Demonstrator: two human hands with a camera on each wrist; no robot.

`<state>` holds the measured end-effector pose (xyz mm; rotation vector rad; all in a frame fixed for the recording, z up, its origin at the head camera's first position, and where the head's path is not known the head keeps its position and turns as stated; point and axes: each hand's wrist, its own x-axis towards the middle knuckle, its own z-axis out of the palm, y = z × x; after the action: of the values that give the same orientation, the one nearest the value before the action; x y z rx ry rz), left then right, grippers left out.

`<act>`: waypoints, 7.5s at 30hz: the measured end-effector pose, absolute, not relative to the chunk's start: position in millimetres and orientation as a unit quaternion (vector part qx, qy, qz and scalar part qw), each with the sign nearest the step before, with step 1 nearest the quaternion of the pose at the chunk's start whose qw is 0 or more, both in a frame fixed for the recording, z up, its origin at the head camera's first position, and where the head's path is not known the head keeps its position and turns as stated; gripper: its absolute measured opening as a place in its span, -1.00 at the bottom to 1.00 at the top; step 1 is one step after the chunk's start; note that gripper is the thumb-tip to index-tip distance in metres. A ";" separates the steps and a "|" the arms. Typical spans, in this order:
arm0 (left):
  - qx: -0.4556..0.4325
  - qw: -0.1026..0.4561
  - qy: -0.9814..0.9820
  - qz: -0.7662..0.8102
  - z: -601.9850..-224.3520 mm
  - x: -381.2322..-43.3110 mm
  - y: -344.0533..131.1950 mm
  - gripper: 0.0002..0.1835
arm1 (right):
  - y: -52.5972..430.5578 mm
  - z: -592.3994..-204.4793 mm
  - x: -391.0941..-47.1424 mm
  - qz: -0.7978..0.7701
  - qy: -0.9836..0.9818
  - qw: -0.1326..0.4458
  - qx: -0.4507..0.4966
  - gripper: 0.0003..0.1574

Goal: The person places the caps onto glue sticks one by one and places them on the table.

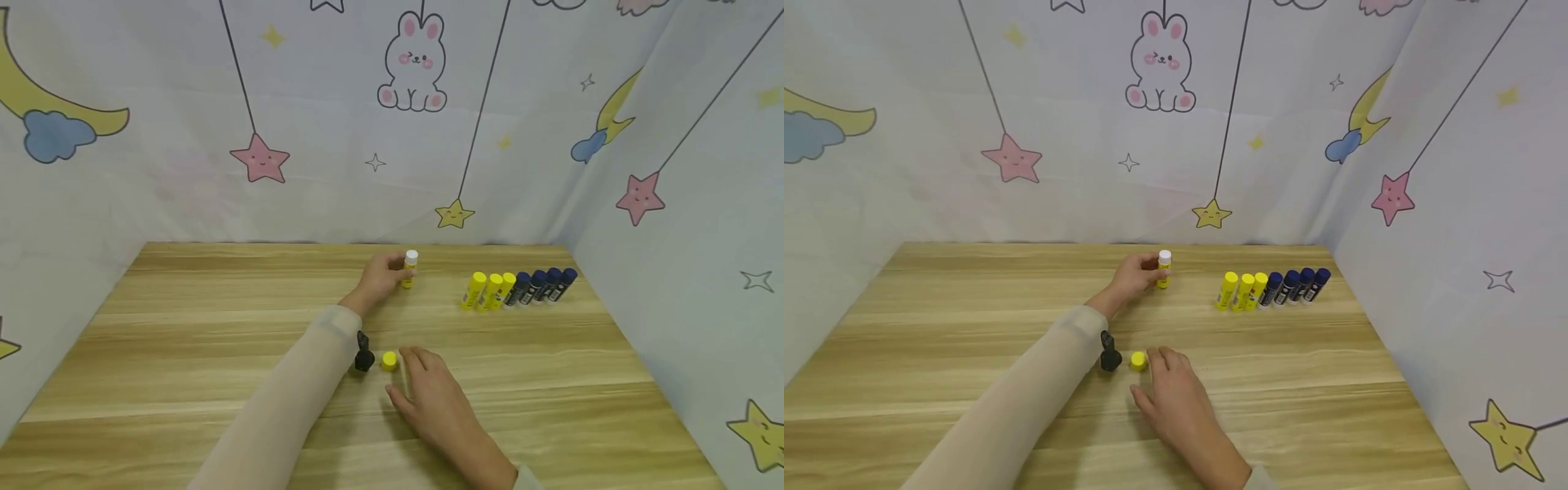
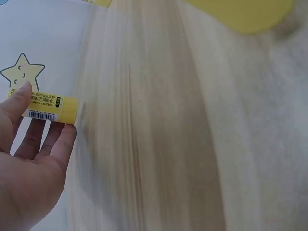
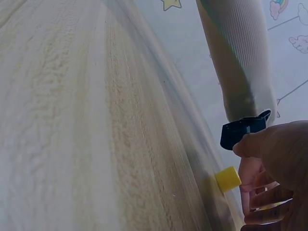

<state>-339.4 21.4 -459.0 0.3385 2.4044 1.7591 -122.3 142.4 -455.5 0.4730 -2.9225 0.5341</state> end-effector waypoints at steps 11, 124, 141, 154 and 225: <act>0.112 0.072 0.783 0.608 -456.5 -335.1 13.8 -0.54 | 140.0 -461.9 -132.7 0.169 -0.966 0.088 0.174 -0.29; 0.192 -0.256 0.923 0.212 -435.5 -150.7 -82.4 -0.69 | 114.9 -439.5 -152.2 0.576 -0.814 0.040 0.070 -0.72; 0.202 -0.261 0.924 0.193 -435.2 -151.5 -78.4 -0.68 | 109.6 -438.7 -151.4 0.588 -0.805 0.032 0.072 -0.72; 0.195 -0.268 0.922 0.202 -437.4 -151.0 -76.3 -0.69 | 108.7 -439.8 -149.8 0.587 -0.806 0.034 0.074 -0.70; 0.254 -0.251 0.917 0.178 -438.5 -156.3 -67.9 -0.68 | 113.1 -442.4 -149.2 0.544 -0.834 0.075 0.059 -0.76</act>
<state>-156.3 -67.9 -438.5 0.9574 3.4572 0.6693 -149.2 113.1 -442.4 0.1778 -2.5001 1.6316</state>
